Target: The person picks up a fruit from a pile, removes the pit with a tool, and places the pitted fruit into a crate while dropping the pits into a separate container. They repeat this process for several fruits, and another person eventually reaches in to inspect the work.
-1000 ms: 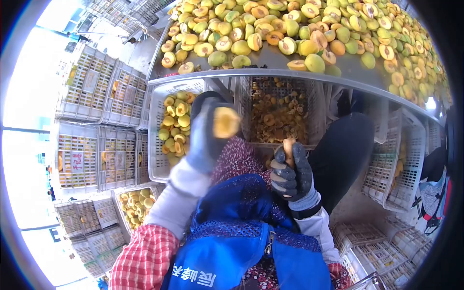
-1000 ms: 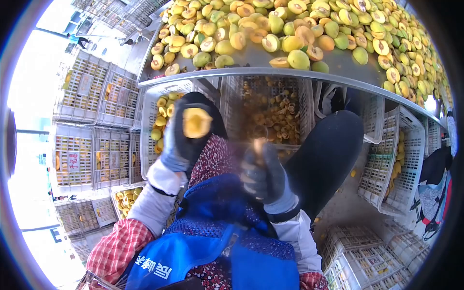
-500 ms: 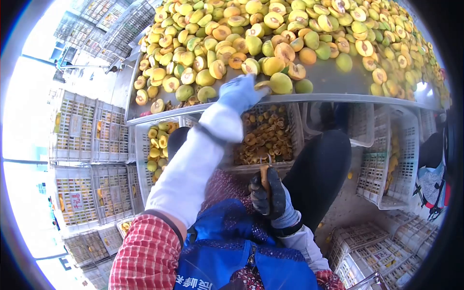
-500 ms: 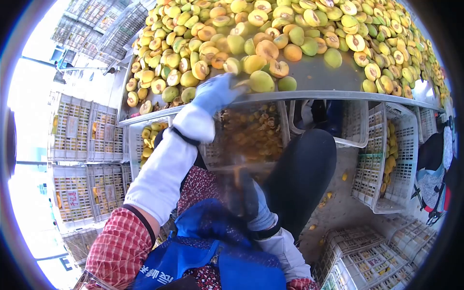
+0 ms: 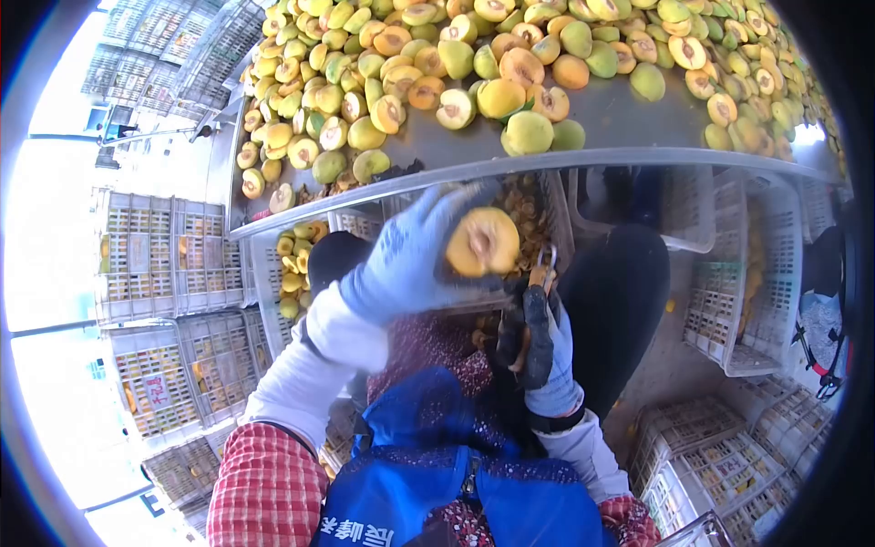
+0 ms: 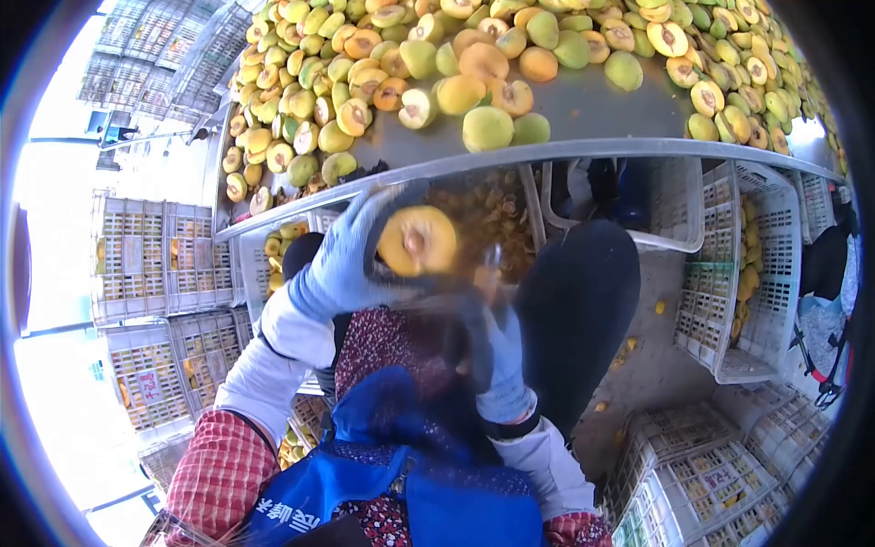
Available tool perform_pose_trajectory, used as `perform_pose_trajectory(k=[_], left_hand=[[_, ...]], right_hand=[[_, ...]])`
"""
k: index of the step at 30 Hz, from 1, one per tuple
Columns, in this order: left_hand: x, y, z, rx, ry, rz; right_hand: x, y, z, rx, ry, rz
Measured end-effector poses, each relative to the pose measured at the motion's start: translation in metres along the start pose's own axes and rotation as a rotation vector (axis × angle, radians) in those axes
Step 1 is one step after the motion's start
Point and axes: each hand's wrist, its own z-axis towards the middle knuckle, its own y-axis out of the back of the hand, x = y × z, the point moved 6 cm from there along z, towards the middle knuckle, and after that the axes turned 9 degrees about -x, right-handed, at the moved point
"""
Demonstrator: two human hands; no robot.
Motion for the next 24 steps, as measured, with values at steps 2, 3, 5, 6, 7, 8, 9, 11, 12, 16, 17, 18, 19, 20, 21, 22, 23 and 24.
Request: perform_pose_trajectory(k=[2,3,5,6,7,8,9,11,12,16,17,18,19,20,21,22,23,24], left_hand=[[-0.016,-0.001,-0.019,0.097,-0.045,-0.122],[-0.020,-0.003,-0.030,0.097,-0.092,-0.183],[-0.024,-0.010,-0.049,0.039,-0.101,-0.200],[-0.021,-0.014,-0.056,-0.080,0.093,-0.526],[-0.016,-0.017,-0.064,-0.200,0.289,-0.850],[-0.017,-0.020,-0.069,-0.218,0.336,-0.939],[-0.016,-0.023,-0.076,-0.326,0.388,-0.923],[-0.007,-0.031,-0.088,-0.563,0.480,-1.040],[0.000,-0.027,-0.090,-0.626,0.517,-0.996],[0.007,-0.008,-0.097,-0.549,0.683,-0.837],[0.004,-0.006,-0.097,-0.550,0.683,-0.838],[-0.001,-0.005,-0.096,-0.527,0.641,-0.866],[-0.006,-0.005,-0.096,-0.504,0.599,-0.893],[-0.009,-0.006,-0.098,-0.457,0.578,-0.954],[-0.009,-0.005,-0.100,-0.457,0.579,-0.952],[-0.011,-0.005,-0.102,-0.428,0.593,-0.923],[-0.012,-0.005,-0.101,-0.398,0.603,-0.896],[-0.016,-0.003,-0.100,-0.397,0.603,-0.898]], right_hand=[[0.005,-0.005,-0.003,0.020,0.131,-0.001],[0.002,-0.005,-0.004,0.015,0.131,-0.006],[-0.005,-0.009,-0.006,0.027,0.133,-0.194],[-0.002,-0.021,-0.019,0.041,0.079,-0.146],[-0.004,-0.027,-0.025,0.045,0.084,-0.150],[-0.008,-0.033,-0.031,0.074,0.058,-0.030],[-0.011,-0.037,-0.035,0.102,0.030,0.089],[-0.022,-0.039,-0.037,0.142,0.049,0.083],[-0.021,-0.037,-0.034,0.129,0.247,-0.065],[0.013,-0.041,-0.051,0.295,0.652,-0.597],[0.024,-0.051,-0.065,0.329,0.860,-0.845],[0.028,-0.057,-0.074,0.288,0.944,-1.007],[0.029,-0.060,-0.079,0.287,0.943,-1.007],[0.029,-0.063,-0.083,0.247,0.997,-1.134],[0.028,-0.065,-0.086,0.206,1.047,-1.262],[0.028,-0.065,-0.088,0.205,1.044,-1.209],[0.026,-0.065,-0.088,0.206,1.046,-1.209],[0.024,-0.063,-0.089,0.224,1.051,-1.102]])
